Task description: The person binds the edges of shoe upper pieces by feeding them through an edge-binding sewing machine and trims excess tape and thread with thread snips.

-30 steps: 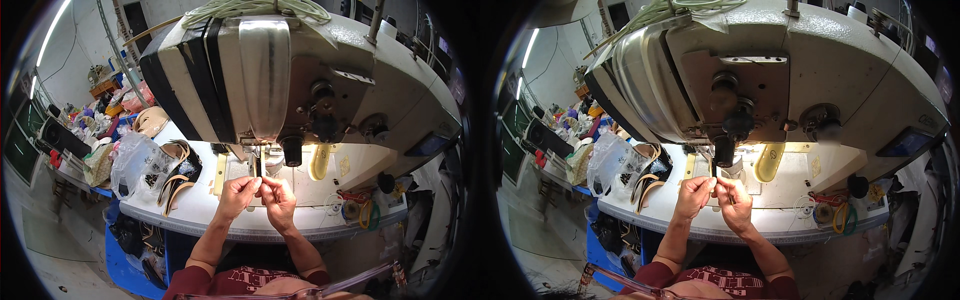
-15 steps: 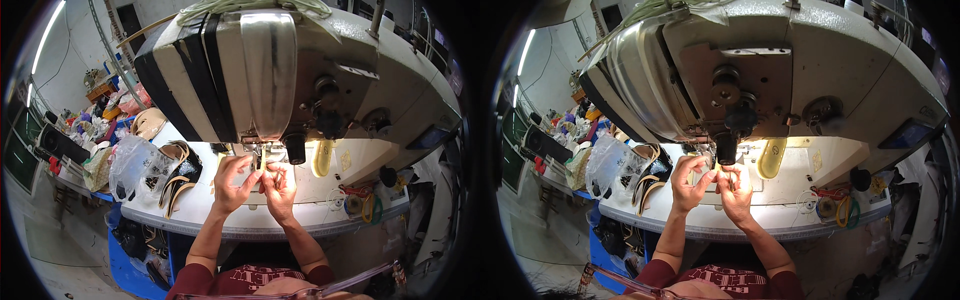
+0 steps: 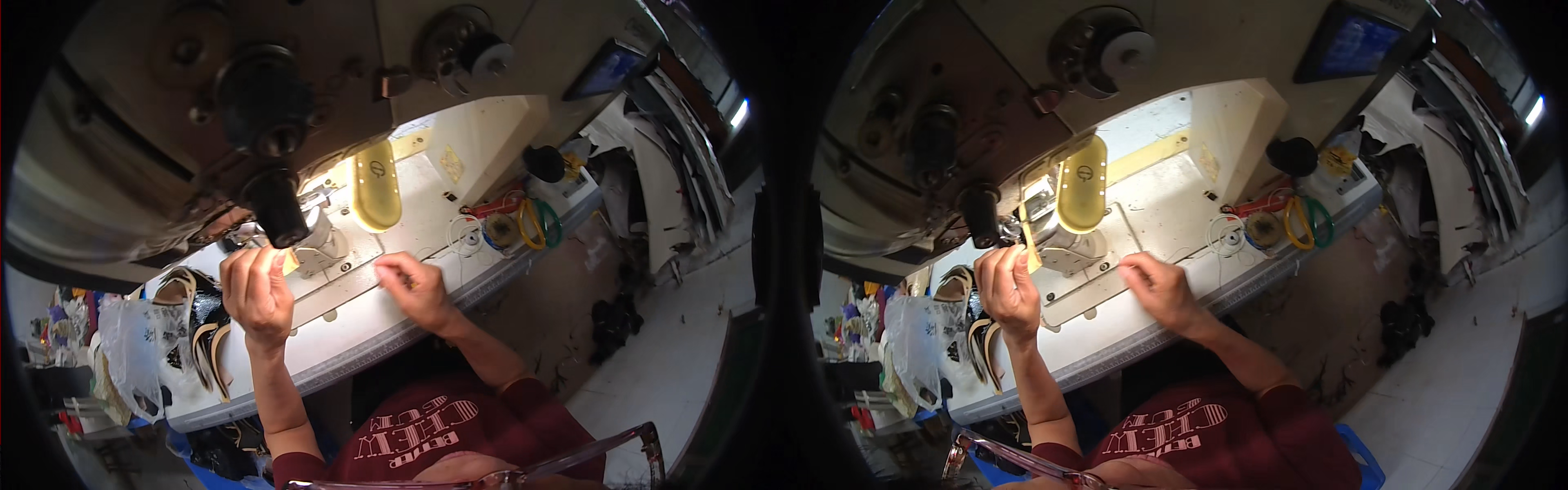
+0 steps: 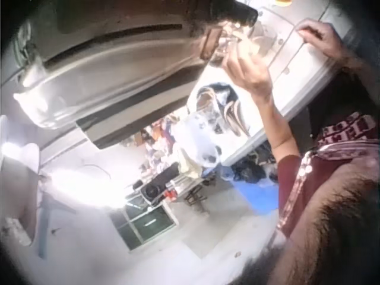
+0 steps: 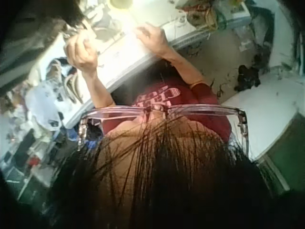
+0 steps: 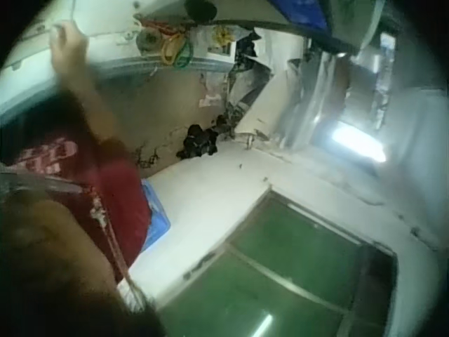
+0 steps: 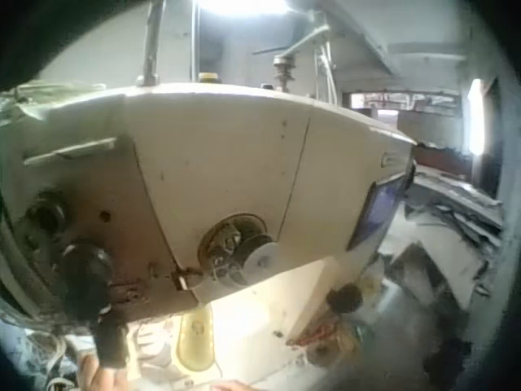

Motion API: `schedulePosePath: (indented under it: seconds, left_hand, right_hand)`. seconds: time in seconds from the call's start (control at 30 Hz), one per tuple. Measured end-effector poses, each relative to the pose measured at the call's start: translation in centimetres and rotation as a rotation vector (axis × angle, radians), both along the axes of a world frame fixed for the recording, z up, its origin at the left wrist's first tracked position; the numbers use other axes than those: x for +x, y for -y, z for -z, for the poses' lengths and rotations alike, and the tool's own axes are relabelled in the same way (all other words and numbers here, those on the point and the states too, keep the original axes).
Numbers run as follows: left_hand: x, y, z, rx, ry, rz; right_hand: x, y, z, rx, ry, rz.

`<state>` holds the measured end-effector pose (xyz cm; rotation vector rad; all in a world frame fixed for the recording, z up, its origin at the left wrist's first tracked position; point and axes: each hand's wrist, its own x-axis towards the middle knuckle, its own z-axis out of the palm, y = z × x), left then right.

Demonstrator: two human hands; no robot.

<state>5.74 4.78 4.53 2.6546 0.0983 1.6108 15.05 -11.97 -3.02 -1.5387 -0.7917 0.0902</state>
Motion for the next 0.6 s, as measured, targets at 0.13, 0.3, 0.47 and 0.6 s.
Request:
schedulePosePath:
  seconds: [0.13, 0.3, 0.47, 0.6]
  left_hand:
    - [-0.3, 0.3, 1.2, -0.09, 0.031, 0.027]
    - [-1.3, 2.1, 2.0, -0.283, 0.113, 0.008]
    - [-3.1, 3.3, 3.2, -0.351, 0.027, 0.065]
    - [-4.1, 4.0, 4.1, -0.48, 0.0, 0.088]
  right_hand:
    - [4.4, 4.5, 2.5, -0.266, 0.177, 0.41]
    - [8.5, 5.2, 2.1, -0.513, 0.488, 0.579]
    - [11.0, 3.3, 1.9, -1.01, 0.538, 0.536]
    - [11.8, 2.7, 2.4, -0.968, 0.666, 0.46]
